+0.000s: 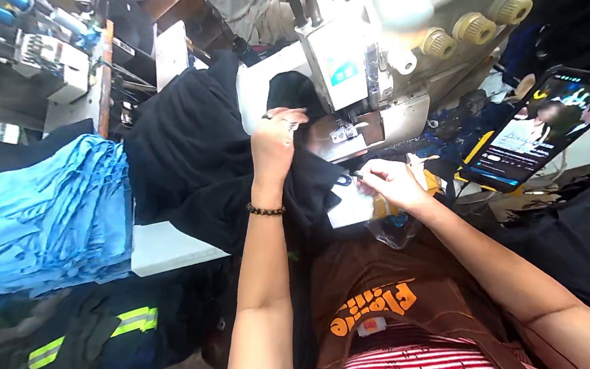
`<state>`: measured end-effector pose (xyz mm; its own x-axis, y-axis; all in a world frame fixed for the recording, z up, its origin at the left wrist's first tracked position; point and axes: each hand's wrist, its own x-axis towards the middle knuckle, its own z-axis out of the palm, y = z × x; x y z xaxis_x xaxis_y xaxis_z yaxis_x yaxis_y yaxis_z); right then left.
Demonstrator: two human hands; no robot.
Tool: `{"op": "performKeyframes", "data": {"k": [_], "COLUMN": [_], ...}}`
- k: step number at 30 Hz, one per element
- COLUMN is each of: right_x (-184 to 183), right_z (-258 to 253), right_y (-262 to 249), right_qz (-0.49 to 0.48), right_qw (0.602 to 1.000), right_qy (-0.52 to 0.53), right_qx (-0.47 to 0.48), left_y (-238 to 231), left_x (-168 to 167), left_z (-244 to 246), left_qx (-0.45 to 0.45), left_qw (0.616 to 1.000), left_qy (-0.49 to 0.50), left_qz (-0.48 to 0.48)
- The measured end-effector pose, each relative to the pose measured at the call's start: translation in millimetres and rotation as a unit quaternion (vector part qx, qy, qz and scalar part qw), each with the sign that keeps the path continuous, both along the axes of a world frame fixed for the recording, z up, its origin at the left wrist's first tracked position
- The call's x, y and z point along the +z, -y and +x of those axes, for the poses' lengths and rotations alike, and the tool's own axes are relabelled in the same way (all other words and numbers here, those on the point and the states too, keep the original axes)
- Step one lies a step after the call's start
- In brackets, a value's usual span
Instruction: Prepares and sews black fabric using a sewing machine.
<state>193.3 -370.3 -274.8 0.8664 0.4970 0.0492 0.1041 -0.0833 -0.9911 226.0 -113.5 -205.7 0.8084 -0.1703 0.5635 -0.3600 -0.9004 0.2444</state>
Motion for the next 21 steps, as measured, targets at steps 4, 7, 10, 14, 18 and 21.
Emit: {"op": "performKeyframes", "data": {"k": [4, 7, 10, 14, 18, 21], "right_x": [44.5, 67.6, 69.5, 52.1, 33.3, 31.1], "right_z": [-3.3, 10.3, 19.0, 5.1, 8.1, 0.5], "right_y": [-11.6, -25.5, -30.3, -1.3, 22.8, 20.0], "right_qz": [0.065, 0.071, -0.016, -0.103, -0.229, -0.18], "right_qw": [0.99, 0.986, 0.972, 0.941, 0.931, 0.975], "right_qy": [0.127, 0.153, 0.228, 0.32, 0.274, 0.131], "right_qx": [-0.007, 0.01, 0.049, -0.039, -0.083, -0.025], "left_y": [-7.6, 13.4, 42.9, 85.0, 114.1, 123.1], "left_x": [8.7, 15.0, 9.2, -27.8, -81.8, -87.1], "left_z": [-51.0, -98.7, -138.3, -162.4, -150.9, -148.8], "left_qx": [0.086, 0.094, 0.09, 0.082, 0.028, -0.006], "left_qw": [0.991, 0.974, 0.96, 0.97, 0.984, 0.988], "left_qy": [0.097, 0.196, 0.258, 0.207, 0.129, 0.105], "left_qz": [-0.016, -0.058, -0.067, -0.097, -0.119, -0.109]}}
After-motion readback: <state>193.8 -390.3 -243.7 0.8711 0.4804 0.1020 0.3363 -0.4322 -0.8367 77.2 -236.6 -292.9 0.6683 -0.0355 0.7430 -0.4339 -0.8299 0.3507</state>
